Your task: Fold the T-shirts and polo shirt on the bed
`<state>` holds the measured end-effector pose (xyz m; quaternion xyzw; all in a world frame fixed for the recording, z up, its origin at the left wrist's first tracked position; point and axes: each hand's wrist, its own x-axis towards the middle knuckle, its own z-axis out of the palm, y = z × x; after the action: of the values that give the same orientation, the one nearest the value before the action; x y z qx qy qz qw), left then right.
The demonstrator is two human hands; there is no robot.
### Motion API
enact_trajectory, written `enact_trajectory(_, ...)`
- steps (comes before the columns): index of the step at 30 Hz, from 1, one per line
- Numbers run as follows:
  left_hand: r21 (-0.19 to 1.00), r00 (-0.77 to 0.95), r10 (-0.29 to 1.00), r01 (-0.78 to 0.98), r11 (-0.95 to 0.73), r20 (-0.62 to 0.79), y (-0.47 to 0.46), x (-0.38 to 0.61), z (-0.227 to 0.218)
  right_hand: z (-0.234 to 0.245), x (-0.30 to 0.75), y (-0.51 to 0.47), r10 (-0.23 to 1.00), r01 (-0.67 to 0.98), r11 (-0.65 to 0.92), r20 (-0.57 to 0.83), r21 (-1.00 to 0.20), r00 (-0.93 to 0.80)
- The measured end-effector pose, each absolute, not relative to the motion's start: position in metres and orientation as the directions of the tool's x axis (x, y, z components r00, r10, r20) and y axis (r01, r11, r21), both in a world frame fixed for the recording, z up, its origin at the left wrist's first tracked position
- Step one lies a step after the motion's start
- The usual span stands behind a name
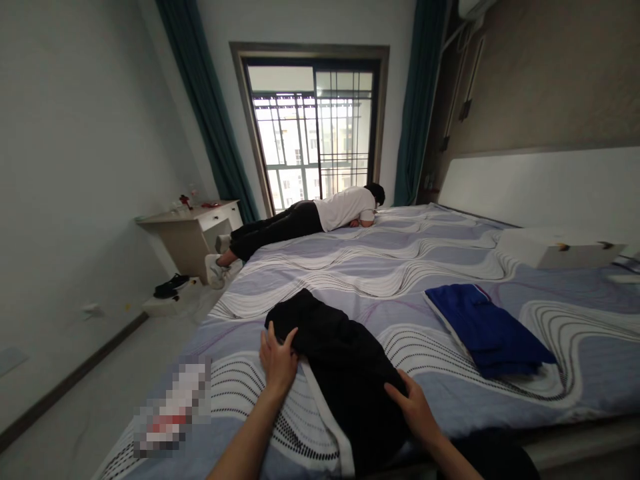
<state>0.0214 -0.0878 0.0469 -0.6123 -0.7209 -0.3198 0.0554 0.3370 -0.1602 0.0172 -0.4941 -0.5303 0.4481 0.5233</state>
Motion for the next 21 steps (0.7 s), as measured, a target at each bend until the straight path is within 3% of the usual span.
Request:
enact_trajectory(2, 0.327, -0.121, 0.893, 0.944, -0.031, 0.434, -0.081, 0.014, 0.053, 0.020, 0.356, -0.167, 0.995, 0.048, 0.069, 0.073, -0.996, 0.072)
enact_trajectory(4, 0.334, 0.024, 0.901, 0.924, -0.185, 0.434, -0.085, 0.007, 0.057, 0.024, 0.379, -0.167, 0.983, 0.104, 0.038, 0.056, -0.994, 0.176)
enact_trajectory(7, 0.417, 0.149, 0.864, 0.828, -0.375, 0.481, -0.116, -0.002, 0.068, 0.034, 0.416, -0.162, 0.920, 0.215, -0.023, 0.063, -0.976, 0.386)
enact_trajectory(10, 0.512, 0.195, 0.867, 0.739, -0.437, 0.459, -0.163, -0.010, 0.094, 0.050, 0.444, -0.159, 0.865, 0.272, -0.042, 0.101, -0.962, 0.491)
enact_trajectory(16, 0.741, 0.094, 0.975, 0.637, -0.213, 0.200, -0.217, -0.014, 0.168, 0.109, 0.447, -0.144, 0.821, 0.304, 0.072, 0.230, -0.950, 0.523)
enact_trajectory(19, 0.836, 0.084, 0.996, 0.546, -0.058, 0.015, -0.220, 0.001, 0.169, 0.146, 0.408, -0.145, 0.812, 0.153, 0.227, 0.273, -0.962, 0.516)
enact_trajectory(21, 0.906, 0.122, 0.990, 0.423, 0.014, -0.072, -0.219, 0.020, 0.151, 0.164, 0.364, -0.159, 0.872, 0.082, 0.340, 0.347, -0.937, 0.345)
